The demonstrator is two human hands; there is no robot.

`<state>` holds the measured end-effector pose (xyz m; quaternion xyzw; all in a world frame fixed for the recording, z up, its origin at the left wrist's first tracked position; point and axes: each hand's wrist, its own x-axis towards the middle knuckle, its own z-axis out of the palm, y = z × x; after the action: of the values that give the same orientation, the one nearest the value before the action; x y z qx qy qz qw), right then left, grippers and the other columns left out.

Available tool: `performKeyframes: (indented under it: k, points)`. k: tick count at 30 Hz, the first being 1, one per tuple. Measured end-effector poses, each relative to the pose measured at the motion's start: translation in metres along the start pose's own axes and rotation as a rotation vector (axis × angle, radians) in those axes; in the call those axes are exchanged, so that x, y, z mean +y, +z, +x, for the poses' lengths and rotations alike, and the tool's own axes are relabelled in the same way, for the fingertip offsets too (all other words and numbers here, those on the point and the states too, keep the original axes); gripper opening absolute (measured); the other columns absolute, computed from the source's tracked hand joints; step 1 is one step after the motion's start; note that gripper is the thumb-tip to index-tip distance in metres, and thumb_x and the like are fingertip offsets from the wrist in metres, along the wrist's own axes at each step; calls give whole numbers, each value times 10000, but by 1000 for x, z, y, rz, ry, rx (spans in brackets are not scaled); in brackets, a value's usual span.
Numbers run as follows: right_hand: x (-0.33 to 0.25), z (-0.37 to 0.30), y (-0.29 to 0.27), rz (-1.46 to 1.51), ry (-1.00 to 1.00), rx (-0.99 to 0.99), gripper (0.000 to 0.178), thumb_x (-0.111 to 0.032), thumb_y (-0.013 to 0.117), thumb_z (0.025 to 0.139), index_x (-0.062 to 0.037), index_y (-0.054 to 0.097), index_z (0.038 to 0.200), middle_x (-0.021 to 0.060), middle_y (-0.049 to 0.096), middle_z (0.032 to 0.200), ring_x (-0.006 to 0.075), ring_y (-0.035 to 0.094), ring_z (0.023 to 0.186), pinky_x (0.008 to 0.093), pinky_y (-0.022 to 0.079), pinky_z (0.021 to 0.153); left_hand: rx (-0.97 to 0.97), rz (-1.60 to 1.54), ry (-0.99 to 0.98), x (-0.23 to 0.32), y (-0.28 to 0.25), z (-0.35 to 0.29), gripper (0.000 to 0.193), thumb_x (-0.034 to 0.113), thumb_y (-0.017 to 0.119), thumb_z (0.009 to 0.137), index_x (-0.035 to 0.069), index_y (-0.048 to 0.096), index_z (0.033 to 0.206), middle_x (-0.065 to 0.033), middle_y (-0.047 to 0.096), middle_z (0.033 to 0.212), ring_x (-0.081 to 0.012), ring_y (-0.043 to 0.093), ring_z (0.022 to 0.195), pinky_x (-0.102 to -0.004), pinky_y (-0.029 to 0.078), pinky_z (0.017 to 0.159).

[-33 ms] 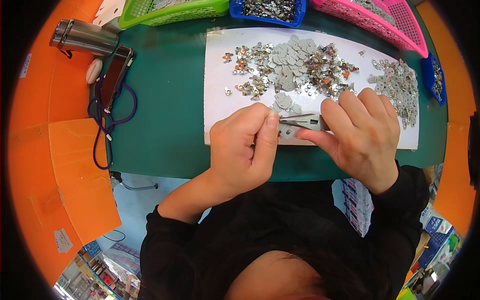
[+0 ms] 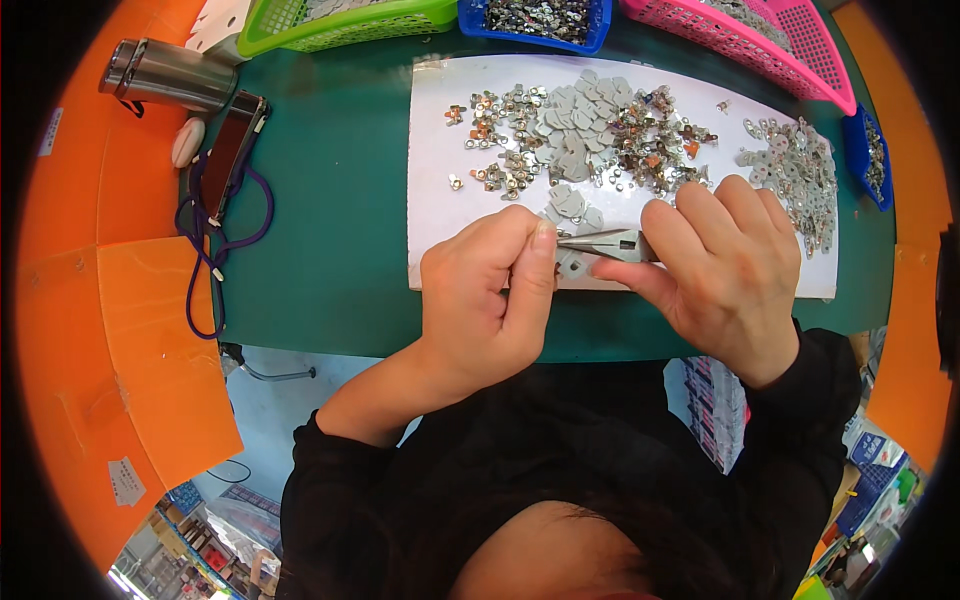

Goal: Assembling small metal components using pliers at a factory workbench.

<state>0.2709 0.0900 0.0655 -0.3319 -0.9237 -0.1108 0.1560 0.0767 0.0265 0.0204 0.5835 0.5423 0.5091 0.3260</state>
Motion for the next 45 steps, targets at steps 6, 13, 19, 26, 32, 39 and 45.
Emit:
performKeyframes:
  k: [6,13,19,26,32,39,45]
  points:
    - [12,2,-7,-103,-195,88,418,-522,667,815,-106,625,835,17,483,756,227,478,687,354,373,588,-153,-625,-567,19,-6,-3,290,160,496,1051,16,559,806,3,558,653,-39,530,597,-219,426,532]
    - [18,8,-10,187,-84,5,386,-453,682,861,-71,640,826,63,558,759,282,546,689,390,422,601,-179,-58,-73,-2,-9,2,193,87,573,991,27,565,808,-65,564,673,-167,555,570,-302,433,523]
    - [18,2,-9,628,77,-428,343,-369,697,882,-33,658,822,152,605,712,375,594,675,431,449,586,-180,212,353,-12,-14,9,131,17,676,832,52,555,796,-82,542,680,-273,538,570,-337,422,506]
    - [25,13,-13,511,-25,-548,354,-396,703,863,-52,687,781,124,610,667,356,616,656,432,460,575,-283,400,435,-12,-19,14,172,37,700,750,82,535,770,-58,529,673,-239,530,567,-351,405,496]
    - [27,26,-21,414,-129,-572,390,-444,699,855,-64,696,769,105,616,654,346,620,645,430,462,576,-358,429,484,-7,-24,19,178,37,699,710,86,543,779,-52,529,680,-237,555,594,-357,426,515]
    - [29,33,-19,378,-190,-621,482,-522,642,882,-67,677,725,114,596,613,353,614,629,446,462,601,-432,388,425,-4,-25,19,160,33,696,730,81,554,787,-62,563,701,-256,593,631,-372,459,537]
    - [32,39,-19,460,-188,-675,505,-506,643,892,-55,654,665,142,564,567,380,592,617,451,451,587,-491,322,355,1,-26,20,139,39,689,774,70,555,796,-81,569,695,-289,598,626,-383,456,533]
